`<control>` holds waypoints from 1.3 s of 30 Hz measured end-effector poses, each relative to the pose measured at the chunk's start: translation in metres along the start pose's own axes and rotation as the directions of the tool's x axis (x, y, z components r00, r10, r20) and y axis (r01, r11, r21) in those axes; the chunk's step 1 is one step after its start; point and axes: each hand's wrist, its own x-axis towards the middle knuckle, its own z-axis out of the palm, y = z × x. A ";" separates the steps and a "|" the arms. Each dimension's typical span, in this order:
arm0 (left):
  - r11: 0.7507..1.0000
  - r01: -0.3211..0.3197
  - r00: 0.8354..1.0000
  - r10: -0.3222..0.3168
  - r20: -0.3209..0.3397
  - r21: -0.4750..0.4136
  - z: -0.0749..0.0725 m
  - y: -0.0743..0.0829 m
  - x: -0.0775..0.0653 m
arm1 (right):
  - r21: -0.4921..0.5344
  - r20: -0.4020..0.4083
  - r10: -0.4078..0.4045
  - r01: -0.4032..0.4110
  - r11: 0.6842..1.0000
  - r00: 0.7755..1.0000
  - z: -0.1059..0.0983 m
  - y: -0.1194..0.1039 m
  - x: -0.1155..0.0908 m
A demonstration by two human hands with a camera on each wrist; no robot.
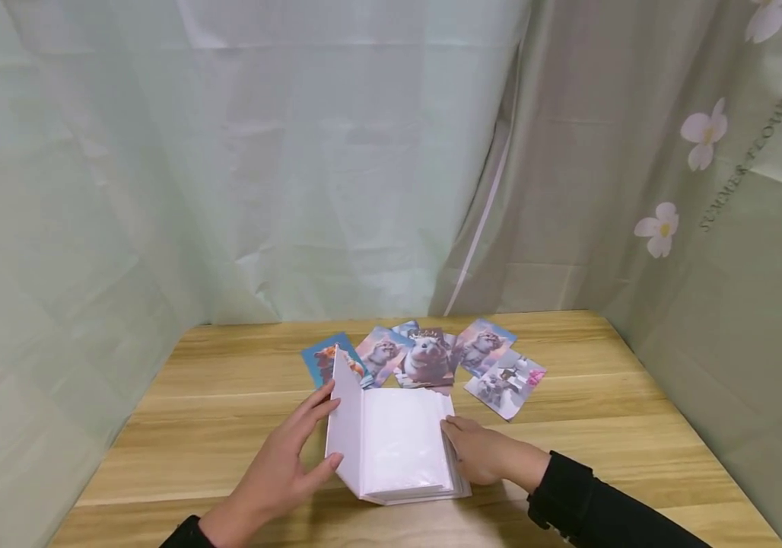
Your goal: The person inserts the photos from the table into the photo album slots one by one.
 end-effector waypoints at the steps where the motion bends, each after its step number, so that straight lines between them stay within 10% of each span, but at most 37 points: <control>1: 1.000 -0.002 1.000 0.002 0.001 0.001 -0.001 -0.002 -0.001 | -0.002 -0.003 0.001 -0.001 1.000 1.000 0.000 -0.001 -0.001; 18: 0.988 0.105 0.995 -0.104 0.014 -0.118 -0.011 -0.032 -0.007 | -0.040 0.010 0.014 -0.014 0.999 1.000 0.002 -0.003 0.001; 28: 0.905 0.365 0.930 -0.366 0.038 -0.217 -0.011 -0.043 -0.010 | -0.049 0.021 0.011 -0.010 0.999 1.000 0.006 0.000 0.004; 39: 0.905 0.396 0.918 -0.395 0.036 -0.158 -0.009 -0.051 -0.019 | -0.082 0.024 0.003 -0.001 0.997 1.000 -0.001 -0.007 -0.001</control>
